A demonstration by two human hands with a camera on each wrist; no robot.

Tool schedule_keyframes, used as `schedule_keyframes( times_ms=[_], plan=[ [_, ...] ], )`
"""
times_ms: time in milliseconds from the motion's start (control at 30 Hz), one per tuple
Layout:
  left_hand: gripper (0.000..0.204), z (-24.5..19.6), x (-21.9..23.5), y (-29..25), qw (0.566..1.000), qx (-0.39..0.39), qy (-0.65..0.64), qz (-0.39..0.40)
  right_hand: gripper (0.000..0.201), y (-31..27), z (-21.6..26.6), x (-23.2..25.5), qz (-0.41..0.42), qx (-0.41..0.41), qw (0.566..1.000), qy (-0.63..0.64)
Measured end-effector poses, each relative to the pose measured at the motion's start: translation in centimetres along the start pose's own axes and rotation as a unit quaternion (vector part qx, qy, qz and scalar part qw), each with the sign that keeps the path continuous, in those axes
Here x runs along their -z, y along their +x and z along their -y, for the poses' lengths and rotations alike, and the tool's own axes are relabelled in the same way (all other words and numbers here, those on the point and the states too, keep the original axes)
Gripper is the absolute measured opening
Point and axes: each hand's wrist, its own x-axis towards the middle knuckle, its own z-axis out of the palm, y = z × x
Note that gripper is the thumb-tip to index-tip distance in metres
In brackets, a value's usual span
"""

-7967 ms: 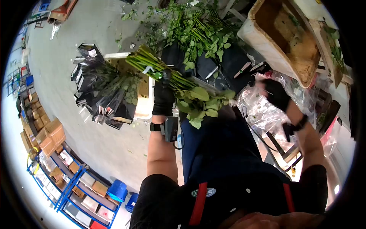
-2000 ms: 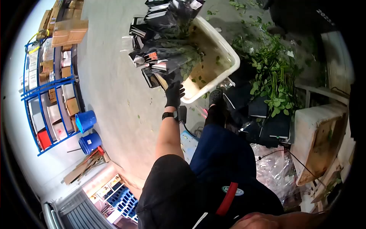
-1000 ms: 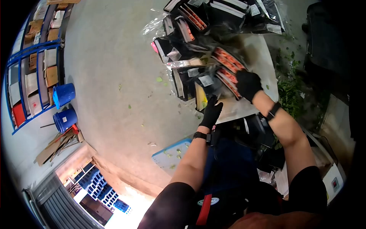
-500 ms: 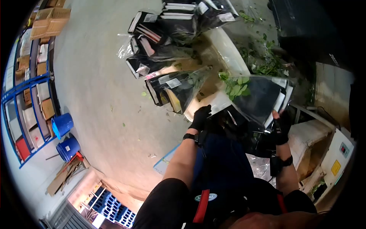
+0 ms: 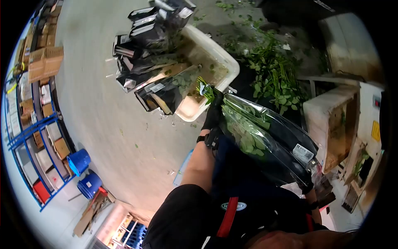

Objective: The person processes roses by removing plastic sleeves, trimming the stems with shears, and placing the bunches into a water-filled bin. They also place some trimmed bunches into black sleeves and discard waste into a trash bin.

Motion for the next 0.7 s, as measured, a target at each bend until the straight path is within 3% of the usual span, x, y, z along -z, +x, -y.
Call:
schedule_keyframes(
  times_ms=[100,167,200,267,300,333,367,400,433,467,500,533,567,667,700],
  plan=[
    [0.045,4.5,-1.6,-1.2,0.965,-0.130,0.215,0.078,0.025,-4.5,-3.5,4.7,0.046,-0.042,0.982,-0.178],
    [0.043,6.1,-4.2,-2.8,0.893,-0.226,0.381,0.082,0.020,-6.5,-5.2,9.3,0.079,-0.084,0.943,-0.313],
    [0.046,6.3,-4.6,-3.4,0.796,-0.280,0.525,0.113,0.018,-6.5,-6.6,11.6,-0.032,-0.097,0.920,-0.377],
    [0.052,8.4,-6.6,-4.5,0.719,-0.282,0.619,0.141,0.017,-3.4,-0.6,15.8,-0.198,0.007,0.922,-0.333],
    [0.055,9.5,-7.7,-5.1,0.677,-0.285,0.660,0.155,0.018,-1.1,-0.7,16.0,-0.210,0.088,0.905,-0.358],
    [0.054,9.6,-10.1,-6.7,0.664,-0.261,0.684,0.156,0.021,2.1,0.9,15.1,-0.169,0.182,0.940,-0.234],
    [0.048,9.8,-11.9,-8.4,0.695,-0.240,0.659,0.161,0.032,5.1,3.6,12.3,-0.151,0.183,0.971,-0.030],
    [0.043,10.0,-13.6,-10.1,0.725,-0.218,0.632,0.165,0.041,7.0,7.2,9.9,-0.055,0.101,0.974,0.193],
    [0.039,10.7,-14.4,-10.3,0.735,-0.266,0.597,0.181,0.046,9.3,6.6,7.8,0.056,0.064,0.955,0.286],
    [0.036,11.4,-15.2,-10.5,0.740,-0.313,0.561,0.199,0.046,10.9,6.8,6.1,0.033,0.213,0.963,0.159],
    [0.038,12.4,-15.8,-9.8,0.676,-0.415,0.567,0.223,0.046,12.5,7.1,4.4,-0.028,0.351,0.935,0.037],
    [0.041,12.8,-16.5,-10.2,0.707,-0.378,0.549,0.238,0.038,13.4,5.0,1.9,-0.032,0.337,0.934,0.118],
    [0.041,13.5,-16.1,-10.0,0.691,-0.390,0.562,0.234,0.031,13.8,4.3,0.1,-0.036,0.317,0.927,0.196],
    [0.039,14.7,-15.8,-10.1,0.650,-0.414,0.591,0.239,0.010,13.4,1.5,0.2,-0.056,0.393,0.918,-0.016],
    [0.038,14.7,-16.5,-10.6,0.668,-0.376,0.602,0.224,0.008,12.7,1.5,0.6,-0.068,0.389,0.918,-0.029]
  ],
)
